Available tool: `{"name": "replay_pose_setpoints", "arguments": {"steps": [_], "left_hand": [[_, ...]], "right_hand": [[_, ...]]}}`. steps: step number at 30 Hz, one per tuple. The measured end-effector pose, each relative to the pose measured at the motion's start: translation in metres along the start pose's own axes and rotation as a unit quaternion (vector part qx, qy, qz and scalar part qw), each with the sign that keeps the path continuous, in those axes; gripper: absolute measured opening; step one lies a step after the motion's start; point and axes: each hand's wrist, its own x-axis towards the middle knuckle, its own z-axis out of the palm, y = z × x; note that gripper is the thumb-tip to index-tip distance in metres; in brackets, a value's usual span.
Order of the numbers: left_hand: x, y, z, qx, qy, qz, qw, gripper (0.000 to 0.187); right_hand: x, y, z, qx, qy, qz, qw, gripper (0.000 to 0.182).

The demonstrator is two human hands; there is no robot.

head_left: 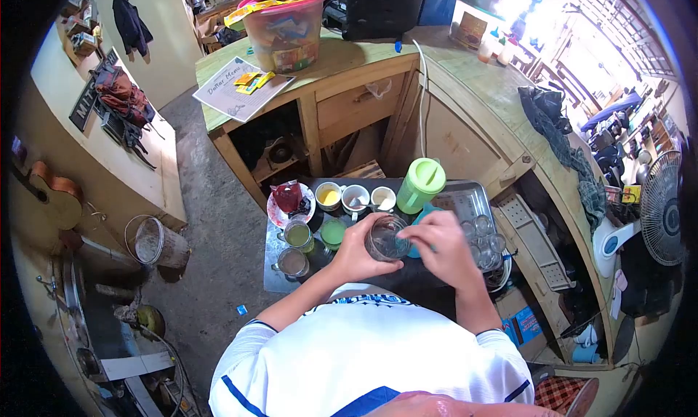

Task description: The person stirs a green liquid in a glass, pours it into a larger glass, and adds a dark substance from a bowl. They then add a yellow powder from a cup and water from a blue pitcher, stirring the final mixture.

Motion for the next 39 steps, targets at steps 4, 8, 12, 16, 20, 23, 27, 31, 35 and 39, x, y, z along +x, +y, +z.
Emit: {"name": "replay_pose_setpoints", "arguments": {"steps": [4, 8, 12, 16, 20, 23, 27, 31, 35, 39], "left_hand": [[0.000, 0.000, -0.005, -0.075, -0.050, 0.036, 0.995, 0.081], [0.000, 0.001, -0.004, -0.114, -0.077, 0.029, 0.990, 0.093], [-0.002, -0.002, 0.007, -0.204, -0.097, -0.002, 0.974, 0.102], [0.000, 0.003, 0.019, -0.156, -0.114, -0.013, 0.981, 0.100], [0.002, -0.003, 0.022, -0.160, -0.107, -0.036, 0.981, 0.102], [0.008, -0.006, 0.019, -0.083, -0.100, -0.007, 0.992, 0.103], [0.008, -0.009, 0.015, -0.044, -0.078, 0.018, 0.996, 0.104], [0.010, -0.014, 0.009, 0.013, -0.048, 0.057, 0.997, 0.102], [0.012, -0.015, 0.001, 0.133, 0.000, 0.113, 0.985, 0.099], [0.014, -0.012, -0.001, 0.180, 0.034, 0.156, 0.971, 0.100]], "right_hand": [[0.013, -0.009, -0.019, 0.015, 0.014, -0.040, 0.999, 0.024], [0.012, -0.006, -0.040, 0.060, 0.015, 0.004, 0.998, 0.022], [0.019, -0.010, -0.020, 0.062, -0.073, -0.080, 0.992, 0.022], [0.010, -0.001, -0.029, 0.042, -0.030, -0.018, 0.999, 0.018], [-0.001, 0.002, -0.017, 0.029, -0.064, 0.035, 0.997, 0.013], [-0.009, 0.007, -0.013, 0.047, -0.016, 0.064, 0.997, 0.012], [-0.010, 0.004, -0.021, 0.001, 0.031, 0.087, 0.996, 0.012], [-0.009, -0.005, -0.011, 0.038, -0.100, 0.099, 0.989, 0.019], [-0.004, -0.013, -0.034, -0.029, -0.020, 0.064, 0.997, 0.024], [-0.010, 0.003, -0.001, 0.058, -0.116, 0.069, 0.989, 0.027]]}}
